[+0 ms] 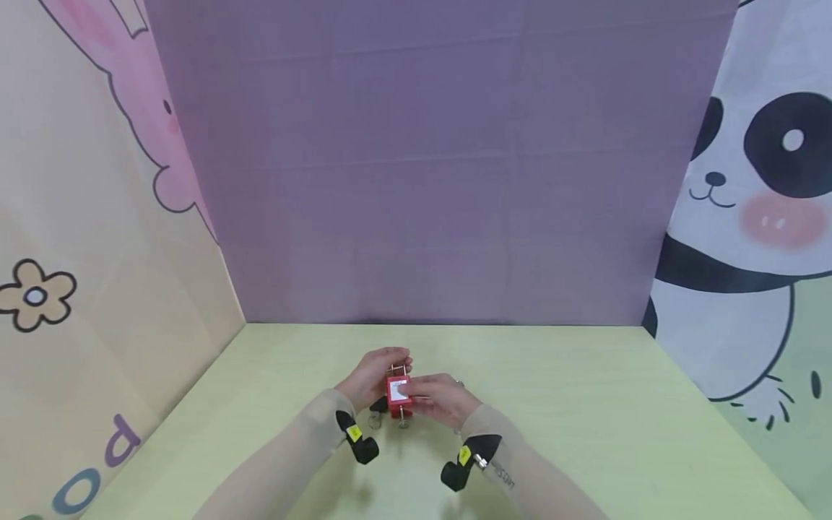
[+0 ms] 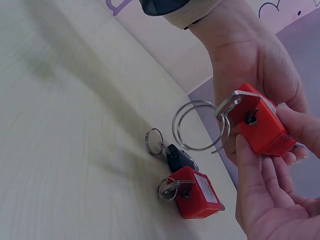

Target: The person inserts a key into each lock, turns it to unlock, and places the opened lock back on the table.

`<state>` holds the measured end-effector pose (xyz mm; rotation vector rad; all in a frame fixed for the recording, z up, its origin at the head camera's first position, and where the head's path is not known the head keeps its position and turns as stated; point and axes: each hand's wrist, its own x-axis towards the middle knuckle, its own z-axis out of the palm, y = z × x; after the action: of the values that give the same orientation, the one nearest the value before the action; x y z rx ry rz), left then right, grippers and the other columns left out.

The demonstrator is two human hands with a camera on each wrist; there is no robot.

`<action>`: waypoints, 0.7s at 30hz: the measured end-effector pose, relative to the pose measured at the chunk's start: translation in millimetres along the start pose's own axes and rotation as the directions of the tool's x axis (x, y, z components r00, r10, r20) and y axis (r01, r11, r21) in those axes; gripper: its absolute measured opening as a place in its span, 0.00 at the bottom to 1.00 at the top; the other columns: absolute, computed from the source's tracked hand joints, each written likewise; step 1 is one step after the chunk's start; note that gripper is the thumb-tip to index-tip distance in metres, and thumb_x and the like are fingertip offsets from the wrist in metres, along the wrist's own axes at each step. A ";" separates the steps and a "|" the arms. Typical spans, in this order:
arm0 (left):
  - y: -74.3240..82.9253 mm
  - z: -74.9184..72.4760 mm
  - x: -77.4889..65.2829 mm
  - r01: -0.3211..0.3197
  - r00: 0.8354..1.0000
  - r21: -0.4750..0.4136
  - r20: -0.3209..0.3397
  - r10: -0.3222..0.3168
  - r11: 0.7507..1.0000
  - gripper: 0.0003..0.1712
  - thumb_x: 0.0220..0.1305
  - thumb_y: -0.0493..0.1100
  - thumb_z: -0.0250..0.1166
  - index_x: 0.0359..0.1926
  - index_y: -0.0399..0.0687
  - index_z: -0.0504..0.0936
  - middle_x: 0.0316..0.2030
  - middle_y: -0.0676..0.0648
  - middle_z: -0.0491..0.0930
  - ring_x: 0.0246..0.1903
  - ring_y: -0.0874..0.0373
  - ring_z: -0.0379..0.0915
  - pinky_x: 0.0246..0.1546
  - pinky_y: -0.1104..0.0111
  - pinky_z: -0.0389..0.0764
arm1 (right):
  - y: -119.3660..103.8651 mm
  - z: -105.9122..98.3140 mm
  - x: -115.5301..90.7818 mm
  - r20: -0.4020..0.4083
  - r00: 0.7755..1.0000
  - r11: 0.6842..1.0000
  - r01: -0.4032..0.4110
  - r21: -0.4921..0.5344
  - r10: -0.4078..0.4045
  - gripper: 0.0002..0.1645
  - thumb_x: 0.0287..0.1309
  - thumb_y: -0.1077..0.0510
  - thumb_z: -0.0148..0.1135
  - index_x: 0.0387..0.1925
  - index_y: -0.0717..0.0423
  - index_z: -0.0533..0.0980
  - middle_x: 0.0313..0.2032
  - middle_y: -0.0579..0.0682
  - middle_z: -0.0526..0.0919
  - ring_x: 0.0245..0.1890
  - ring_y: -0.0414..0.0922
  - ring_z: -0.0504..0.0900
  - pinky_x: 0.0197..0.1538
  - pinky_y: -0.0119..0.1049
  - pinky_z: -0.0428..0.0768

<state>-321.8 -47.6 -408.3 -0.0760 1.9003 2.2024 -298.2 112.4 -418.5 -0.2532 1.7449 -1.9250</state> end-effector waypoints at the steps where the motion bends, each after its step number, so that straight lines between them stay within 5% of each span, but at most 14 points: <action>1: -0.1 0.3 0.1 -0.003 1.000 0.021 -0.003 0.003 1.000 0.21 0.67 0.42 0.60 0.56 0.34 0.72 0.43 0.43 0.79 0.39 0.57 0.75 0.39 0.69 0.79 | -0.4 0.5 0.1 0.000 1.000 1.000 -0.002 0.003 0.002 0.33 0.63 0.60 0.61 0.61 0.78 0.63 0.55 0.63 0.77 0.47 0.44 0.81 0.57 0.37 0.78; 5: -1.3 0.0 0.1 -0.013 1.000 0.134 -0.015 0.015 0.991 0.19 0.65 0.42 0.62 0.53 0.36 0.74 0.44 0.41 0.78 0.41 0.55 0.75 0.40 0.67 0.80 | -1.6 2.0 0.8 0.007 1.000 1.000 -0.009 0.013 0.009 0.34 0.62 0.60 0.61 0.61 0.79 0.62 0.55 0.64 0.76 0.47 0.44 0.81 0.58 0.37 0.78; 10: 0.9 0.1 -2.9 0.001 1.000 0.245 -0.022 0.004 0.969 0.25 0.67 0.43 0.60 0.61 0.34 0.72 0.51 0.37 0.78 0.45 0.53 0.76 0.47 0.62 0.81 | -0.7 2.5 0.5 0.008 1.000 1.000 -0.013 0.013 0.012 0.33 0.62 0.60 0.61 0.61 0.78 0.63 0.54 0.63 0.77 0.47 0.44 0.81 0.58 0.38 0.78; 15: 4.2 1.3 -5.1 -0.005 1.000 0.289 -0.021 0.012 0.957 0.27 0.68 0.39 0.57 0.65 0.32 0.67 0.52 0.35 0.78 0.48 0.51 0.77 0.51 0.60 0.79 | 0.4 4.2 -0.3 0.003 1.000 1.000 -0.008 0.002 0.008 0.32 0.63 0.61 0.60 0.60 0.79 0.64 0.53 0.62 0.78 0.46 0.43 0.81 0.57 0.36 0.78; 21: 7.1 3.2 -5.8 -0.095 0.995 0.275 -0.013 0.102 0.957 0.27 0.65 0.32 0.56 0.65 0.30 0.67 0.53 0.34 0.78 0.48 0.49 0.79 0.54 0.59 0.78 | 0.4 6.3 0.9 -0.021 1.000 1.000 -0.018 -0.006 0.018 0.31 0.62 0.60 0.61 0.59 0.79 0.65 0.50 0.60 0.79 0.44 0.42 0.81 0.54 0.34 0.80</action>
<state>-317.2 -46.2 -399.8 0.0376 2.2491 1.9820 -295.9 106.5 -418.2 -0.2201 1.7607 -1.9167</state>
